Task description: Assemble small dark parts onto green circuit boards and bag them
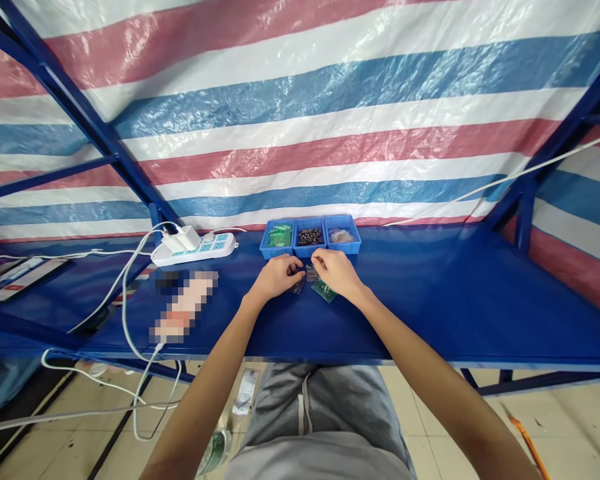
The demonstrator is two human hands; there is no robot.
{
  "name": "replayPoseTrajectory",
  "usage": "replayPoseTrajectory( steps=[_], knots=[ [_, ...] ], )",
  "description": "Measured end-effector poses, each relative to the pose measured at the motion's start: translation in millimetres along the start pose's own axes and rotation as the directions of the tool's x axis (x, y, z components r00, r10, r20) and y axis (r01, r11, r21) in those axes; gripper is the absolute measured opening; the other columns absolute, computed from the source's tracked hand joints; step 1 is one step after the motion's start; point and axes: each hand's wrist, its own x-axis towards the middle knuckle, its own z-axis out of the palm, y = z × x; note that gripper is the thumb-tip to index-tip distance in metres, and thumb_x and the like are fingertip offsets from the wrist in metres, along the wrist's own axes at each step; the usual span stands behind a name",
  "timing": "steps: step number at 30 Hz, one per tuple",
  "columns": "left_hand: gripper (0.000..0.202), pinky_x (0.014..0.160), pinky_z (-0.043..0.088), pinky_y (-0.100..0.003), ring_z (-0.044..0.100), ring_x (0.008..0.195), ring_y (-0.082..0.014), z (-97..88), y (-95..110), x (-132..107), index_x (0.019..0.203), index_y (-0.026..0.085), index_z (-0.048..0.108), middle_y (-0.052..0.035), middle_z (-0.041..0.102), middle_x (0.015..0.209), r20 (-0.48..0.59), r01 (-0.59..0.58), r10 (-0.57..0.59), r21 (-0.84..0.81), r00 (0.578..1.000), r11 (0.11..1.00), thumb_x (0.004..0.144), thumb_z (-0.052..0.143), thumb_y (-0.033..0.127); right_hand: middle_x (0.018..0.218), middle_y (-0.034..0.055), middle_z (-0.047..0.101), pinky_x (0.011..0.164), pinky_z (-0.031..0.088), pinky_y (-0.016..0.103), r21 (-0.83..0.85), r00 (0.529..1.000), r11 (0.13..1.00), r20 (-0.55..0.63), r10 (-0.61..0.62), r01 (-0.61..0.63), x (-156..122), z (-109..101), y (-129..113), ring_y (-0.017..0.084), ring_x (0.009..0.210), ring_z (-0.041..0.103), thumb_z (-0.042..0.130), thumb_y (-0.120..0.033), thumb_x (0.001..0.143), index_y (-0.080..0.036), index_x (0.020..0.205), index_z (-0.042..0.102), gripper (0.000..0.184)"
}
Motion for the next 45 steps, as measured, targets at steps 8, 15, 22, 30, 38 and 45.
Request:
replayPoseTrajectory(
  steps=[8,15,22,30,38,45],
  knots=[
    [0.014,0.072,0.048,-0.027,0.062,0.079,-0.0174,0.2,-3.6,2.7,0.094,0.021,0.073,-0.0039,0.066,0.090,0.029,-0.011,0.013,-0.050,0.999,0.999,0.083,0.065,0.026,0.083,0.0031,0.066,0.071,0.039,0.027,-0.054,0.997,0.997,0.065,-0.050,0.053,1.0,5.0,-10.1,0.017,0.076,0.059,0.050,-0.019,0.095,-0.021,0.085,0.064,0.018],
    [0.013,0.073,0.049,-0.028,0.062,0.079,-0.0175,4.6,-9.8,4.3,0.096,0.019,0.072,-0.0040,0.064,0.087,0.027,-0.041,0.044,-0.103,0.999,0.994,0.086,0.065,0.024,0.079,0.0020,0.065,0.069,0.039,0.027,-0.048,0.998,0.999,0.061,-0.017,0.020,0.7,4.5,-6.1,0.016,0.070,0.057,0.050,-0.018,0.094,-0.020,0.081,0.063,0.019],
    [0.017,0.073,0.049,-0.027,0.060,0.076,-0.0157,10.7,-7.8,4.0,0.103,0.021,0.067,-0.0033,0.059,0.092,0.005,-0.056,0.057,-0.094,0.998,0.994,0.086,0.064,0.018,0.080,0.0026,0.066,0.068,0.040,0.026,-0.051,0.999,0.999,0.052,0.003,0.000,2.0,-0.9,-4.2,0.016,0.070,0.058,0.049,-0.019,0.094,-0.020,0.082,0.064,0.019],
    [0.025,0.077,0.049,-0.028,0.060,0.082,-0.0172,4.8,-0.2,0.9,0.106,0.022,0.063,-0.0046,0.058,0.098,-0.008,-0.090,0.090,-0.057,0.996,0.994,0.085,0.058,0.009,0.085,0.0027,0.069,0.071,0.042,0.026,-0.043,0.997,0.999,0.072,0.004,-0.001,1.2,4.6,-5.4,0.016,0.073,0.061,0.051,-0.020,0.095,-0.021,0.089,0.065,0.015],
    [0.033,0.079,0.049,-0.028,0.058,0.078,-0.0150,8.0,-2.4,3.7,0.107,0.020,0.060,-0.0023,0.058,0.092,-0.101,-0.198,0.184,-0.157,0.978,0.968,0.079,0.052,0.003,0.088,0.0035,0.069,0.072,0.042,0.027,-0.034,0.996,0.999,0.087,-0.009,0.012,1.7,10.1,-3.2,0.017,0.076,0.062,0.052,-0.017,0.095,-0.021,0.093,0.067,0.016],
    [0.025,0.078,0.049,-0.026,0.058,0.082,-0.0144,8.6,2.9,4.6,0.102,0.019,0.060,-0.0024,0.059,0.091,-0.166,-0.241,0.208,-0.210,0.964,0.948,0.082,0.054,0.006,0.091,0.0050,0.069,0.074,0.041,0.028,0.004,0.997,0.999,0.065,-0.044,0.044,0.6,13.5,-7.2,0.018,0.081,0.062,0.052,-0.016,0.096,-0.019,0.092,0.067,0.016]
  ],
)
